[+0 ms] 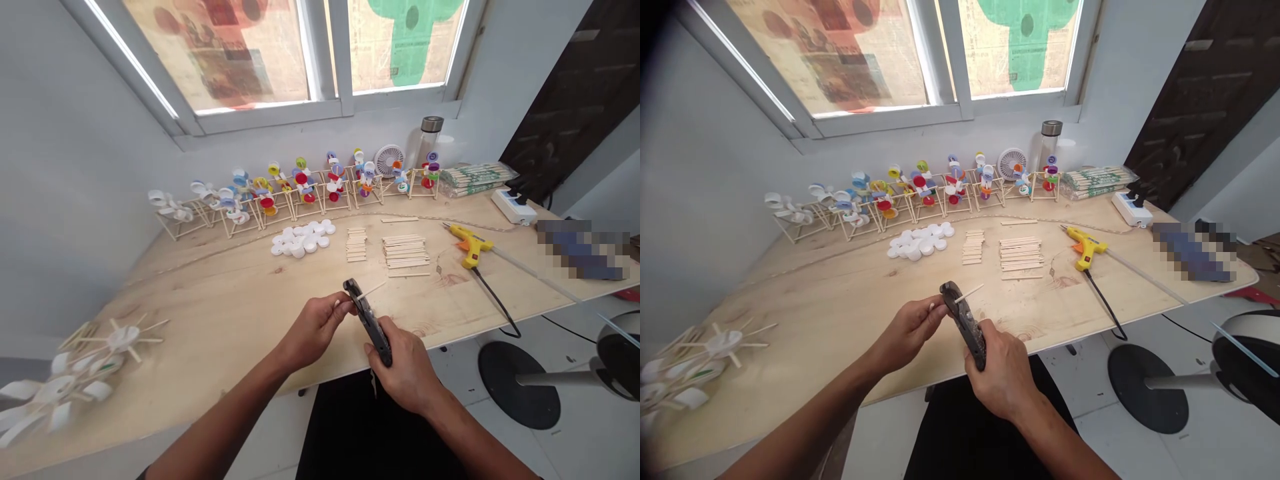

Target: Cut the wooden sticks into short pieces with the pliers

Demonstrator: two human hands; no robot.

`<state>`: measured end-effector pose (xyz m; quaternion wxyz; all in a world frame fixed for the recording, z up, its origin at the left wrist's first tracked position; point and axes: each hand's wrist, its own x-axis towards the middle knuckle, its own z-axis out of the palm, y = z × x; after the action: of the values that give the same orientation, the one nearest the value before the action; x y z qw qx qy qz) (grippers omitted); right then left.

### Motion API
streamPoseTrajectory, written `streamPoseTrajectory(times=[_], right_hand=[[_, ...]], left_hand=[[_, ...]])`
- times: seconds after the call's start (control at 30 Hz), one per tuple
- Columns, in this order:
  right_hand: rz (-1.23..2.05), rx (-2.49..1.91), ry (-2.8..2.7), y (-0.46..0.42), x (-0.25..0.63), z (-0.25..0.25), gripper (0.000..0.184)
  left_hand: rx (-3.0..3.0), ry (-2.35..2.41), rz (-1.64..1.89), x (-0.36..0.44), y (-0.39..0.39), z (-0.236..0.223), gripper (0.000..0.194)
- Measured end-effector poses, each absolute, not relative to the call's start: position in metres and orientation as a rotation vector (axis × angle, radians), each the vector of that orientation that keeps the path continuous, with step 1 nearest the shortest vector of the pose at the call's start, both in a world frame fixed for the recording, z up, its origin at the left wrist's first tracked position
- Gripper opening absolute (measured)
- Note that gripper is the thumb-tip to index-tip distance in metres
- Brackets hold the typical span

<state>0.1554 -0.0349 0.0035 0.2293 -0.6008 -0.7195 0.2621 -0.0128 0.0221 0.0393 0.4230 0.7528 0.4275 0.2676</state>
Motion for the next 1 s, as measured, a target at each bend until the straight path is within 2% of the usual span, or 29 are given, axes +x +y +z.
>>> streamPoseTrajectory(times=[0.17,0.3,0.8,1.0], right_hand=[[0.740,-1.634,-2.005,-0.038,0.158,0.004,0.006],[0.739,-1.632,-2.010,-0.036,0.158,0.002,0.006],[0.656,-1.714,-1.980,-0.024,0.151,-0.007,0.009],[0.655,-1.730,-1.972,-0.024,0.150,-0.005,0.007]], left_hand=[[1.437,0.896,0.510,-0.018,0.026,0.043,0.035],[1.402,0.884,0.465,-0.018,0.030,0.048,0.035],[2.091,1.142,0.596,-0.013,0.034,0.038,0.025],[2.656,1.467,0.852,-0.007,0.024,0.012,0.021]])
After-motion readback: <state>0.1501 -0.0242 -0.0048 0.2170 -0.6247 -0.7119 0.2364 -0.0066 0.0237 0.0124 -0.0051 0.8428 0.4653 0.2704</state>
